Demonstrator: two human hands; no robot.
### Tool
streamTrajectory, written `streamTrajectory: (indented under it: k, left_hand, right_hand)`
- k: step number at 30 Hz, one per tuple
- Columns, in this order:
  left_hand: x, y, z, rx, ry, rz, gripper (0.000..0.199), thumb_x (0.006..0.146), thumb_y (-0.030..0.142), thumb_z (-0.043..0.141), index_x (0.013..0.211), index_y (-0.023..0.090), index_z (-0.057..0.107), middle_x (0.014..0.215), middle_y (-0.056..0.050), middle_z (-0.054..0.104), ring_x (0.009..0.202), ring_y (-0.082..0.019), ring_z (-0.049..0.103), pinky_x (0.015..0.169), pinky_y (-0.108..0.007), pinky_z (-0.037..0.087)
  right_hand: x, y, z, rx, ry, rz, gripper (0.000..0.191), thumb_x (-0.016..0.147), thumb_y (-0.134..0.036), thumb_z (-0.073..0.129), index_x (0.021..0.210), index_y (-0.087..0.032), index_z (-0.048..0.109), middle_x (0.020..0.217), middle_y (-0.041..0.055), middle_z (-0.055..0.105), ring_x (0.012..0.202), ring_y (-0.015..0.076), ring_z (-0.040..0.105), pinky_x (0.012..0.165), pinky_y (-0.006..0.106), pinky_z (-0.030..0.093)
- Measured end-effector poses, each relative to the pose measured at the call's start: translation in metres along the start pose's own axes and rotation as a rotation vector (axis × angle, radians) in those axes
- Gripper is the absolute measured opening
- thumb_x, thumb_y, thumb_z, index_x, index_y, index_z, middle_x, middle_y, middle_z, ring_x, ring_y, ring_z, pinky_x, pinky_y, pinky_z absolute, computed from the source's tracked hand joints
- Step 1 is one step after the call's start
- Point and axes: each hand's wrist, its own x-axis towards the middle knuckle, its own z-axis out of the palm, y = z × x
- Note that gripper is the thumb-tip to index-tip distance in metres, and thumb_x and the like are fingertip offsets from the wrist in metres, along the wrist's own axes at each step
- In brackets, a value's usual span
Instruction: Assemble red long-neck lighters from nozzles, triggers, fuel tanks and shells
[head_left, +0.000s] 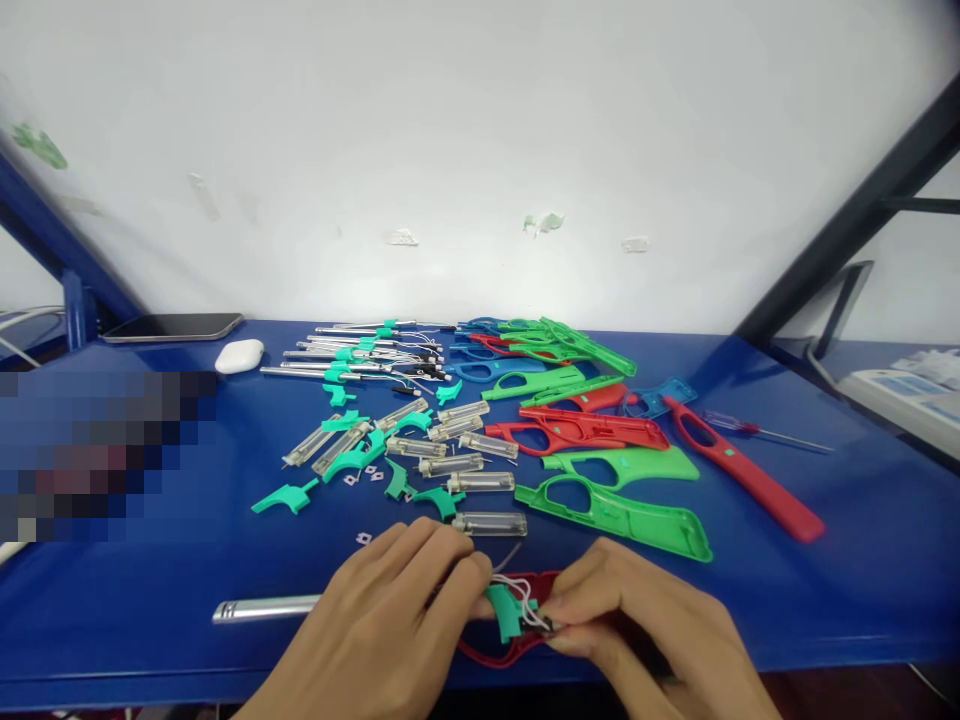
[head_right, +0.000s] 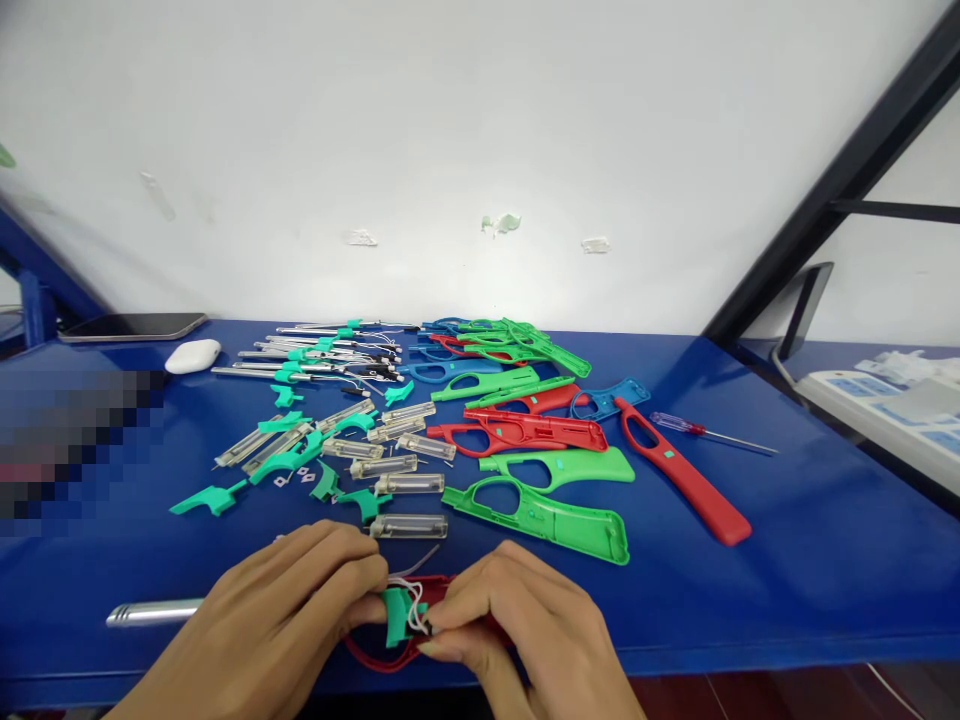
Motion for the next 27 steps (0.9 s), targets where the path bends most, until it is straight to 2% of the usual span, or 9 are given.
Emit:
streamTrajectory:
  k: [6, 11, 15, 19, 23, 27]
  left_hand:
    - [0.001, 0.0, -0.003, -0.015, -0.009, -0.006, 0.031, 0.12, 0.017, 0.035, 0.113, 0.023, 0.065, 0.103, 0.001, 0.078, 0.087, -0.016, 0.073, 0.08, -0.028, 0.058]
    - [0.008, 0.005, 0.0, 0.01, -0.018, -0.025, 0.023, 0.117, 0.035, 0.053, 0.12, 0.025, 0.073, 0.108, -0.004, 0.076, 0.097, -0.018, 0.072, 0.091, -0.028, 0.062]
    - [0.014, 0.007, 0.002, 0.02, -0.014, -0.028, 0.027, 0.115, 0.041, 0.055, 0.123, 0.025, 0.075, 0.112, -0.007, 0.075, 0.103, -0.02, 0.072, 0.095, -0.031, 0.063]
    - [0.008, 0.003, 0.001, 0.014, -0.018, -0.024, 0.025, 0.116, 0.034, 0.054, 0.125, 0.025, 0.076, 0.113, -0.006, 0.077, 0.102, -0.019, 0.073, 0.094, -0.03, 0.063]
    - [-0.009, -0.002, 0.001, -0.041, -0.02, -0.017, 0.033, 0.118, 0.019, 0.043, 0.121, 0.025, 0.074, 0.113, -0.001, 0.08, 0.099, -0.017, 0.075, 0.091, -0.028, 0.061]
    - [-0.021, -0.005, 0.0, -0.032, -0.066, -0.017, 0.039, 0.12, 0.018, 0.036, 0.137, 0.027, 0.069, 0.13, 0.001, 0.079, 0.117, -0.016, 0.075, 0.105, -0.029, 0.056]
  right_hand:
    - [0.002, 0.003, 0.0, 0.021, 0.0, 0.005, 0.015, 0.109, -0.026, 0.073, 0.094, -0.027, 0.071, 0.083, -0.0061, 0.082, 0.069, 0.0109, 0.077, 0.066, 0.016, 0.062]
    - [0.003, 0.003, -0.006, -0.08, -0.003, -0.078, 0.017, 0.108, -0.027, 0.073, 0.092, -0.025, 0.076, 0.08, -0.0025, 0.08, 0.071, 0.0135, 0.076, 0.067, 0.02, 0.063]
    - [0.002, 0.004, -0.009, -0.167, -0.02, -0.091, 0.024, 0.111, -0.03, 0.069, 0.091, -0.026, 0.081, 0.083, -0.0002, 0.08, 0.072, 0.0143, 0.077, 0.069, 0.022, 0.064]
    - [0.0, 0.007, -0.007, -0.187, -0.006, -0.107, 0.03, 0.115, -0.036, 0.063, 0.091, -0.026, 0.079, 0.084, -0.002, 0.079, 0.072, 0.0106, 0.077, 0.07, 0.017, 0.062]
    - [-0.003, 0.01, -0.005, -0.215, -0.01, -0.102, 0.034, 0.116, -0.038, 0.06, 0.09, -0.027, 0.078, 0.085, -0.0029, 0.078, 0.071, 0.0093, 0.075, 0.069, 0.016, 0.061]
    - [-0.005, 0.009, -0.006, -0.233, -0.036, -0.095, 0.034, 0.117, -0.037, 0.057, 0.095, -0.027, 0.081, 0.087, -0.0027, 0.079, 0.073, 0.0093, 0.076, 0.071, 0.016, 0.062]
